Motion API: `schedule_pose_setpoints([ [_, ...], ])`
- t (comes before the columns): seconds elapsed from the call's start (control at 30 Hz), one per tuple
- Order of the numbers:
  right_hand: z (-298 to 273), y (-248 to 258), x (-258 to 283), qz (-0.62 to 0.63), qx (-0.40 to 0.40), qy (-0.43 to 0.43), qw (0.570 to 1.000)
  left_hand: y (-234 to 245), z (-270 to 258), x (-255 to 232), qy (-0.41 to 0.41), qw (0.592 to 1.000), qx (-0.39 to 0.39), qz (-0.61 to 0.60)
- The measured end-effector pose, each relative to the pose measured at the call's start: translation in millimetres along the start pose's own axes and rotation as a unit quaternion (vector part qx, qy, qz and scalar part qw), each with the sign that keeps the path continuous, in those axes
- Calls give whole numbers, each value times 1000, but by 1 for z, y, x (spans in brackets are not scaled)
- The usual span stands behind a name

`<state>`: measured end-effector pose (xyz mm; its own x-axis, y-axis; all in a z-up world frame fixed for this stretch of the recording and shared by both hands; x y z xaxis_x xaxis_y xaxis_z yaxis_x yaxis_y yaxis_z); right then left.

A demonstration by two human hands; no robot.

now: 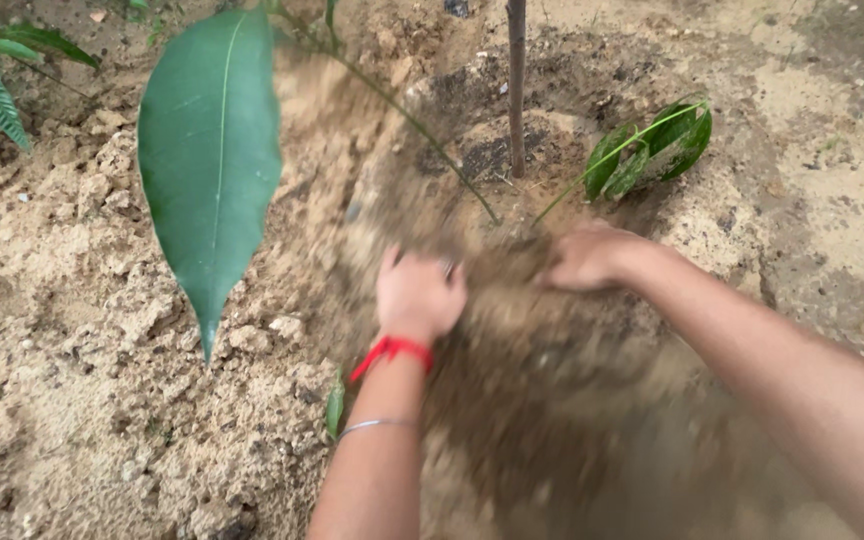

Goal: The person packs sandy soil around the base of a small tree sapling by hand and then pours water on the soil from a small metal cup.

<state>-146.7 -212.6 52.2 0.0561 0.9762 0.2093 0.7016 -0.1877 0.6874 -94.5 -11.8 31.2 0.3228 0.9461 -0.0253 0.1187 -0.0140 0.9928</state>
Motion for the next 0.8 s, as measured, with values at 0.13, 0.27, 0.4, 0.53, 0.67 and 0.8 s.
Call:
schedule_pose_setpoints([
  [0.13,6,-2,23,151,-57,132,978,1,0,1,1,1000,-12,-2],
  [0.27,-20,1,42,364,-45,315,875,2,-1,0,1,1000,-11,-5],
  [0.4,-31,-1,39,285,-139,274,908,3,-1,0,-8,1000,-14,-8],
  [0.53,-31,-7,27,127,-236,52,962,3,-1,1,0,999,-5,-33],
  [0.67,-34,-8,28,130,-235,-35,963,-2,11,7,-16,998,20,-64],
  [0.8,-33,-7,23,127,-282,-27,950,-17,50,22,-22,997,-2,-78],
])
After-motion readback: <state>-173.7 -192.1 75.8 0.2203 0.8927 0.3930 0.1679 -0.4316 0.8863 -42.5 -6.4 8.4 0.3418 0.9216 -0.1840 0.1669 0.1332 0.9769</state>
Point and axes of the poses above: each hand's wrist, its own z-axis towards the middle knuckle, its own y-axis out of the back of the hand, x = y × z, the point moved 4 cm from there along z, towards the middle knuckle, and after that the axes turned 9 degrees about y, right-handed, at the moved point
